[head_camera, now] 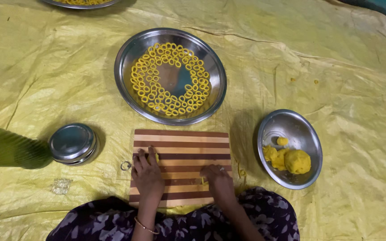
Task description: The person rolls small pieces of yellow dough into thin ropes on a wooden board, then shapes them into rings and places them into a metal tray. The process is repeated with multiple pieces of dough taken from a bowl.
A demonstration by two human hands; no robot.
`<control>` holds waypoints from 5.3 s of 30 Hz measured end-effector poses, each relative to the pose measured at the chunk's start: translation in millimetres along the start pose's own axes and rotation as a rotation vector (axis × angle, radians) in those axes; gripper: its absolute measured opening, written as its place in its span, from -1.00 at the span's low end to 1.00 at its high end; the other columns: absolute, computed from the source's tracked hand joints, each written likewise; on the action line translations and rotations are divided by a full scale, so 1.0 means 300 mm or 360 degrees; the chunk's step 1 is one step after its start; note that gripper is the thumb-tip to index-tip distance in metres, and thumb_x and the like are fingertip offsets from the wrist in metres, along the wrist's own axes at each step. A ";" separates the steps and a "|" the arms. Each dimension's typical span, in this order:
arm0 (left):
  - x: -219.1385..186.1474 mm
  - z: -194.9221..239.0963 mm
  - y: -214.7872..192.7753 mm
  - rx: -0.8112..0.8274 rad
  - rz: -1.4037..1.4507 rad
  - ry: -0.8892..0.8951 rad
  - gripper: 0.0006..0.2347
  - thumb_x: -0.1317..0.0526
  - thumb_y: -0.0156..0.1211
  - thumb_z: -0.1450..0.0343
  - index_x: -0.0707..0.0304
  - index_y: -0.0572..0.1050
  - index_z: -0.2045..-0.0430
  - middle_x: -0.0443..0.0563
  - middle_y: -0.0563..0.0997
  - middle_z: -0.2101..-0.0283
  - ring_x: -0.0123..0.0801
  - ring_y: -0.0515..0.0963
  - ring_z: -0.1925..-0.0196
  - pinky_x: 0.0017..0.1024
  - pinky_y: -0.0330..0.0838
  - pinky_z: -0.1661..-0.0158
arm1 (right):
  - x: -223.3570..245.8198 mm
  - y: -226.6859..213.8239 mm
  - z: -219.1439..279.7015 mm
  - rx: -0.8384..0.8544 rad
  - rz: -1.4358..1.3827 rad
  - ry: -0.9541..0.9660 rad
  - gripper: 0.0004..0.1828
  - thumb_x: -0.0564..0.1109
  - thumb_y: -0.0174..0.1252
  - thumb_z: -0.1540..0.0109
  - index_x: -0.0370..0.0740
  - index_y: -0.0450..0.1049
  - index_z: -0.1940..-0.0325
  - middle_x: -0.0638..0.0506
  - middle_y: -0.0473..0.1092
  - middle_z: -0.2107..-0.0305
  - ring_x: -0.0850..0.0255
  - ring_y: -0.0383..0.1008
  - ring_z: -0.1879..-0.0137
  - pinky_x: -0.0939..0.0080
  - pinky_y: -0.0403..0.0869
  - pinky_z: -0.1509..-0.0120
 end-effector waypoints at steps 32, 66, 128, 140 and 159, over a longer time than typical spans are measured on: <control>-0.007 -0.019 -0.006 0.0069 -0.0111 -0.0036 -0.18 0.34 0.26 -0.27 0.12 -0.08 -0.45 0.26 0.04 -0.47 0.08 0.07 -0.47 -0.06 0.16 -0.30 | -0.078 0.015 -0.203 0.0001 0.0245 0.0311 -0.80 -0.09 0.14 -0.29 -0.15 0.61 0.09 -0.13 0.50 0.20 -0.10 0.52 0.03 -0.06 0.48 -0.07; -0.018 -0.006 -0.040 0.0136 0.0005 -0.0044 -0.14 0.23 0.33 -0.21 0.13 -0.03 -0.46 0.28 0.04 -0.46 0.11 0.06 -0.48 -0.06 0.11 -0.30 | -0.230 0.269 -0.519 -0.0234 0.0645 0.0460 -0.25 0.16 -0.34 -0.46 -0.47 -0.05 -0.56 -0.36 -0.12 -0.52 -0.14 -0.25 -0.66 -0.28 -0.20 -0.66; -0.081 0.159 -0.131 -0.0568 0.1132 0.0478 -0.60 0.54 0.17 -0.23 0.35 0.54 0.03 0.25 0.62 -0.02 0.03 0.62 0.00 -0.20 0.53 0.02 | 0.006 0.020 0.161 -0.0319 -0.0107 0.0255 -0.81 -0.36 0.29 -0.04 -0.25 0.62 0.28 -0.06 0.52 0.21 -0.03 0.47 0.05 0.02 0.48 -0.07; -0.221 0.284 0.090 0.0182 0.1037 0.0398 -0.77 0.37 0.10 -0.42 0.19 0.57 0.08 0.21 0.67 0.17 -0.01 0.66 0.11 -0.13 0.50 0.12 | -0.074 0.068 0.162 -0.0096 -0.1730 0.0484 -0.86 -0.25 0.25 -0.24 -0.34 0.55 0.13 -0.03 0.53 0.29 0.22 0.54 0.10 0.19 0.50 -0.10; -0.213 0.285 0.207 0.0485 0.2034 0.0023 -0.87 0.32 0.24 -0.45 0.41 0.65 0.23 0.01 0.69 0.33 -0.46 0.61 0.35 -0.53 0.48 0.32 | -0.088 -0.136 0.145 -0.0104 -0.1587 0.0545 -0.79 -0.22 0.22 -0.23 -0.31 0.58 0.07 -0.07 0.63 0.24 0.17 0.67 0.09 0.20 0.60 -0.07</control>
Point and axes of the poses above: each hand's wrist, its own z-axis away from the middle knuckle, its own y-axis out of the palm, x = y × z, the point moved 9 cm from there along -z, towards the middle knuckle
